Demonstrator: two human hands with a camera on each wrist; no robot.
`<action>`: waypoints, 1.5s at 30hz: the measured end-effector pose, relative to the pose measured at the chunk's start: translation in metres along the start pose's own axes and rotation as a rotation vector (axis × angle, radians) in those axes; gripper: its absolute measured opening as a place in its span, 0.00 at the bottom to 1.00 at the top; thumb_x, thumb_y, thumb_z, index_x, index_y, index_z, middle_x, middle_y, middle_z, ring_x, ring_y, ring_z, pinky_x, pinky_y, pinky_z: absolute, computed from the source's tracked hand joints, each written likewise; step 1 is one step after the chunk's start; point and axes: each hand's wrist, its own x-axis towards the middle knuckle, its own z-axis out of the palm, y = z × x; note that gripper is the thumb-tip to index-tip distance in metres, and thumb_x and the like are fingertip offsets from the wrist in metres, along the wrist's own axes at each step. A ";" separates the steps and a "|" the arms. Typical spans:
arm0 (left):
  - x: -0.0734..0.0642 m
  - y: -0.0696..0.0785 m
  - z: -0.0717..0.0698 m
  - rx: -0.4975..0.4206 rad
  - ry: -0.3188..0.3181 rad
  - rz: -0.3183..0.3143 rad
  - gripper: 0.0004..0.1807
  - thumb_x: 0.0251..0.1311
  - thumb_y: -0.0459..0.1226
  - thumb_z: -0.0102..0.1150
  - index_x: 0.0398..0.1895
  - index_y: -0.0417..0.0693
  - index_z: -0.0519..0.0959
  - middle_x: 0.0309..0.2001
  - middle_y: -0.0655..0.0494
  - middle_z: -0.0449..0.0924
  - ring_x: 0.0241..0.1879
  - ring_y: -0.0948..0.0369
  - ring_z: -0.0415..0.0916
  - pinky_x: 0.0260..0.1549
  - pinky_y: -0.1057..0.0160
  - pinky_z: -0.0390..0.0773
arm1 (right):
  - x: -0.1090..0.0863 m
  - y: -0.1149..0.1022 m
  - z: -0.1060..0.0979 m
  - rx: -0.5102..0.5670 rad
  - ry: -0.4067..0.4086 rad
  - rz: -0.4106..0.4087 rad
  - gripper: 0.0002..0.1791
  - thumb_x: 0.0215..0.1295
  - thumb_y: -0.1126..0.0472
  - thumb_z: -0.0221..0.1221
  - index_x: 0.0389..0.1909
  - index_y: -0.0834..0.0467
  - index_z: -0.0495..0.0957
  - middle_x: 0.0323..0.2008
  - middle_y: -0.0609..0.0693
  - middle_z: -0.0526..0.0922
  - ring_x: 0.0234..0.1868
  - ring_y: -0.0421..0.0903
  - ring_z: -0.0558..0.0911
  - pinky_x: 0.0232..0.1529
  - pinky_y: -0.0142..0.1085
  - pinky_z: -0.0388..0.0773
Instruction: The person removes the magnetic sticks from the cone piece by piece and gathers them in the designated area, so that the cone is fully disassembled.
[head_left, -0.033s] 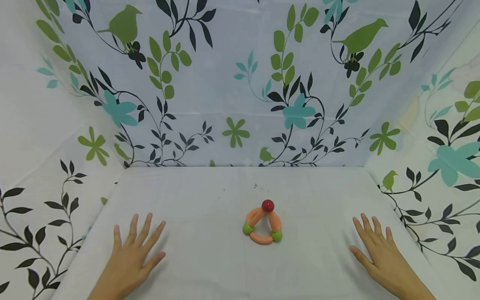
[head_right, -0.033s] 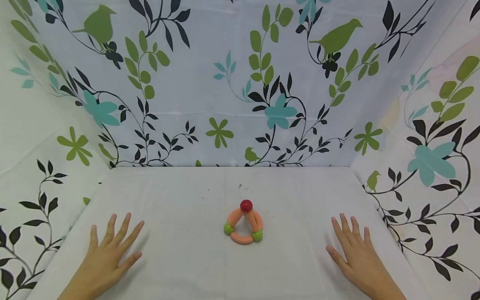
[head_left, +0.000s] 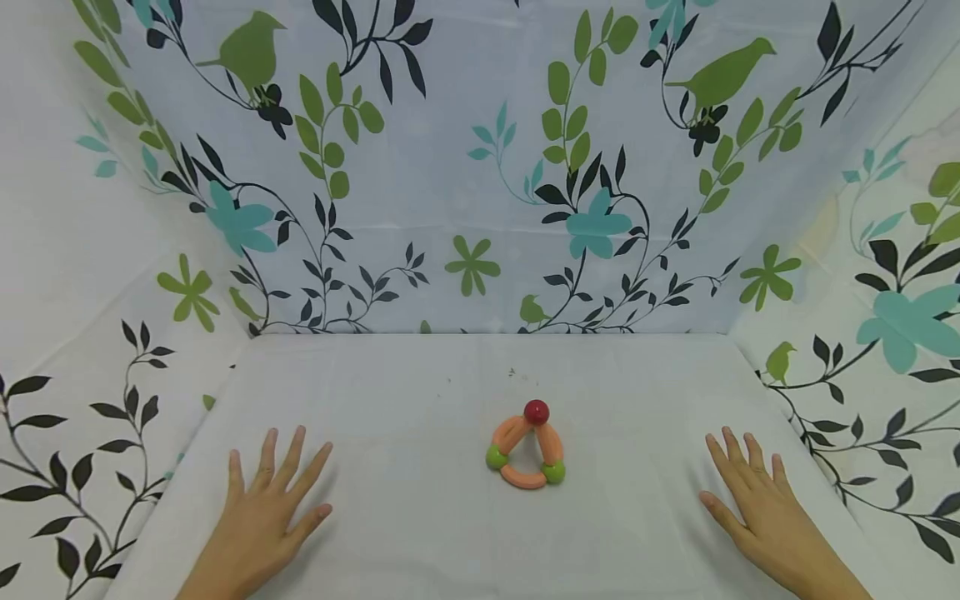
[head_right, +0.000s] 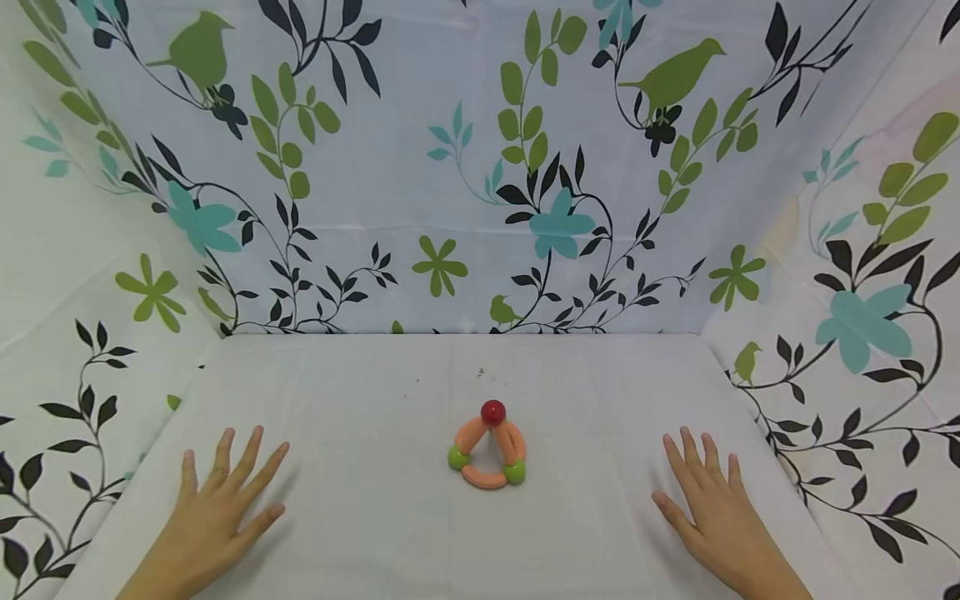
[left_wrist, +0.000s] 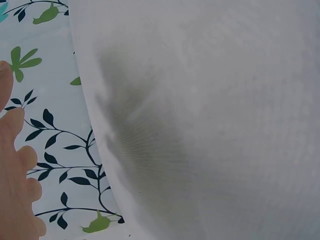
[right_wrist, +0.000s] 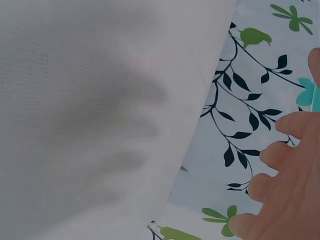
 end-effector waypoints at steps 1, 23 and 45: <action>0.000 0.000 -0.001 0.002 -0.002 0.000 0.41 0.72 0.62 0.53 0.84 0.65 0.55 0.83 0.41 0.53 0.85 0.38 0.28 0.74 0.25 0.23 | 0.000 0.000 0.000 -0.002 0.003 -0.002 0.47 0.77 0.45 0.56 0.85 0.56 0.43 0.83 0.69 0.47 0.84 0.58 0.23 0.76 0.55 0.09; -0.004 0.002 -0.002 -0.009 0.044 -0.009 0.41 0.73 0.61 0.51 0.84 0.64 0.53 0.85 0.42 0.43 0.85 0.43 0.25 0.74 0.25 0.24 | 0.005 -0.016 -0.003 0.041 0.070 -0.057 0.44 0.77 0.48 0.56 0.85 0.55 0.47 0.83 0.66 0.49 0.86 0.51 0.28 0.80 0.44 0.13; 0.025 0.045 -0.005 -0.250 0.044 -0.118 0.40 0.74 0.50 0.57 0.84 0.62 0.54 0.84 0.38 0.43 0.84 0.38 0.41 0.75 0.24 0.41 | 0.006 -0.039 -0.003 0.342 0.115 0.119 0.39 0.80 0.50 0.54 0.85 0.42 0.49 0.82 0.61 0.57 0.76 0.73 0.63 0.78 0.60 0.56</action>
